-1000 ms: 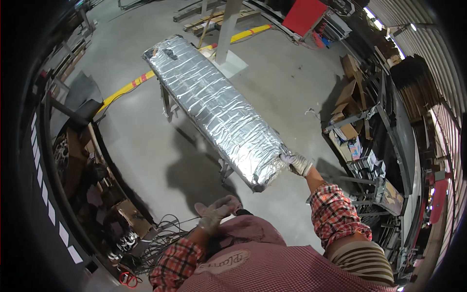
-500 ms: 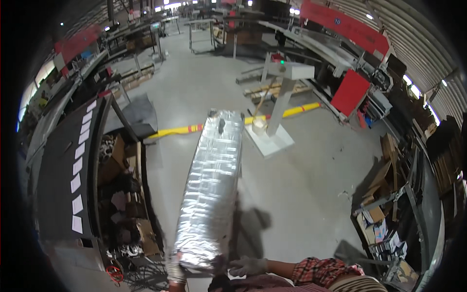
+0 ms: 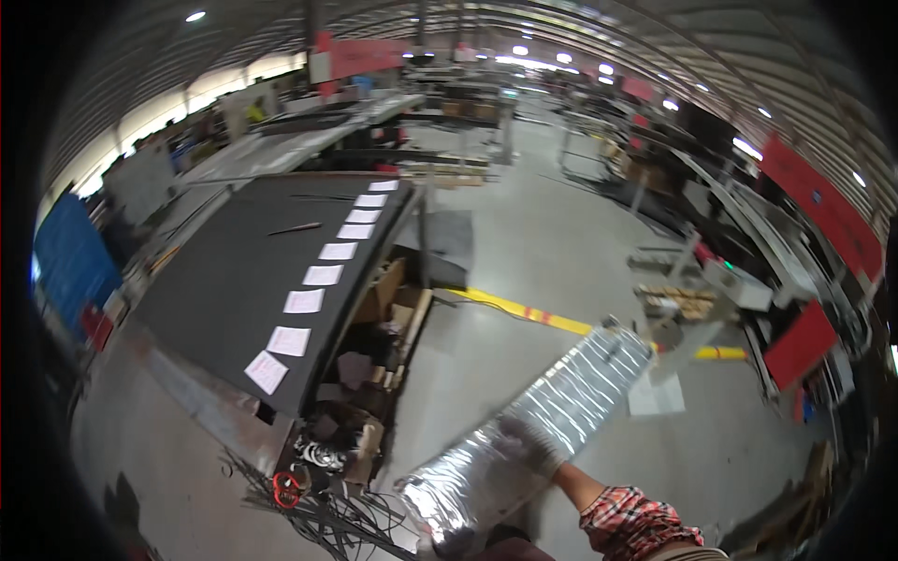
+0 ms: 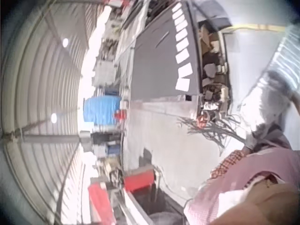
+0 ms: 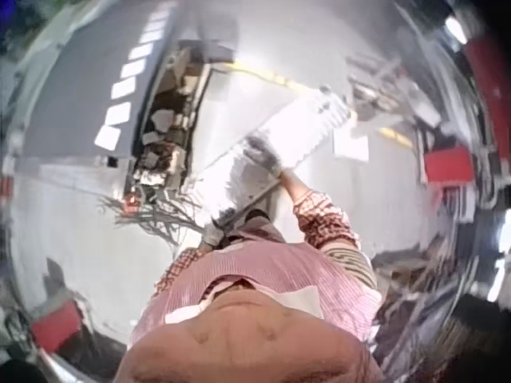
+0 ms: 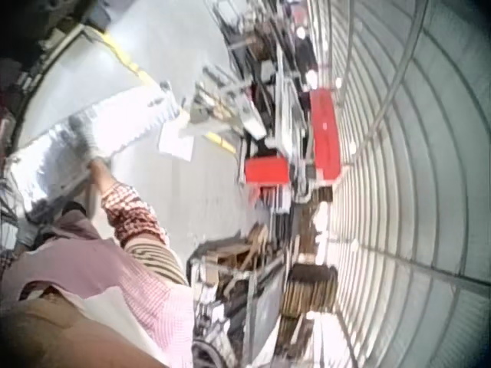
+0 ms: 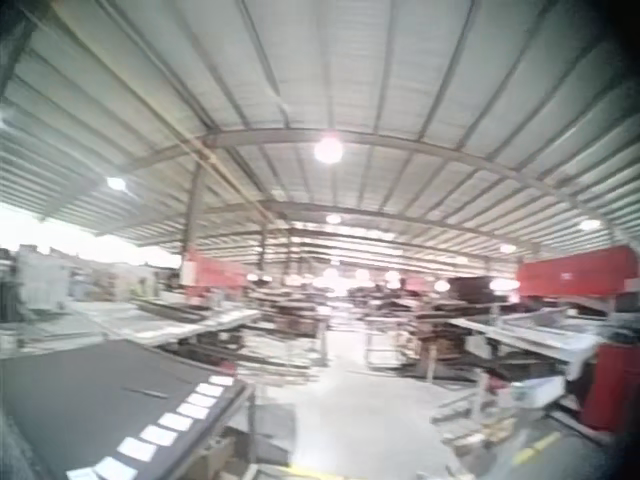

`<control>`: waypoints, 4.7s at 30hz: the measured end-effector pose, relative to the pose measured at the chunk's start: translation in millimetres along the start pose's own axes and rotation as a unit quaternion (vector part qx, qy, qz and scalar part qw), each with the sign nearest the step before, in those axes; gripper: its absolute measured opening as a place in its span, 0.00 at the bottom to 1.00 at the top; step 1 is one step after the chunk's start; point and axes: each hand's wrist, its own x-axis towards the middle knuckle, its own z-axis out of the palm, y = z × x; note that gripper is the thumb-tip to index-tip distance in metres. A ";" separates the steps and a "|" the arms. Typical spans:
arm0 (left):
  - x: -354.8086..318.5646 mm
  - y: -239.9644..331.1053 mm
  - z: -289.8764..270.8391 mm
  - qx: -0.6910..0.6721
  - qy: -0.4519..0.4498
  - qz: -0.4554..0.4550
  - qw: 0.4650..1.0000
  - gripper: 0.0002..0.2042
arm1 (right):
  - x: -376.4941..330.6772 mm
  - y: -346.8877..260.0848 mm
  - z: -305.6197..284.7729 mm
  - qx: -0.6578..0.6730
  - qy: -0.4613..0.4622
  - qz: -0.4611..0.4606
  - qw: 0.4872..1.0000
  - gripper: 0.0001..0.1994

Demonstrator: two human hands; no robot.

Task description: Measuring, labeling, and cutting industrial fabric/foam sheets and operating a cutting machine in a factory.

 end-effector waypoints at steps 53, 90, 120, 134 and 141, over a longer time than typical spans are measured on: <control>13.7 325.1 -116.5 0.366 0.524 0.434 0.635 0.30 | 276.4 -35.3 190.5 0.035 -0.582 0.140 0.800 0.18; 91.6 332.4 -3.6 0.796 0.460 0.231 0.320 0.33 | 305.3 -67.2 247.0 0.022 -0.433 0.056 0.899 0.48; 98.1 442.9 -31.2 0.803 0.345 0.288 0.392 0.32 | 633.4 -167.9 189.6 -0.226 -0.126 -0.254 0.932 0.28; 84.0 451.9 -21.2 0.762 0.353 0.290 0.458 0.29 | 769.5 -219.5 297.4 -0.513 -0.105 -0.176 0.833 0.18; 89.9 454.1 -26.2 0.772 0.331 0.307 0.447 0.30 | 694.3 -191.8 260.8 -0.005 -0.185 -0.031 0.982 0.12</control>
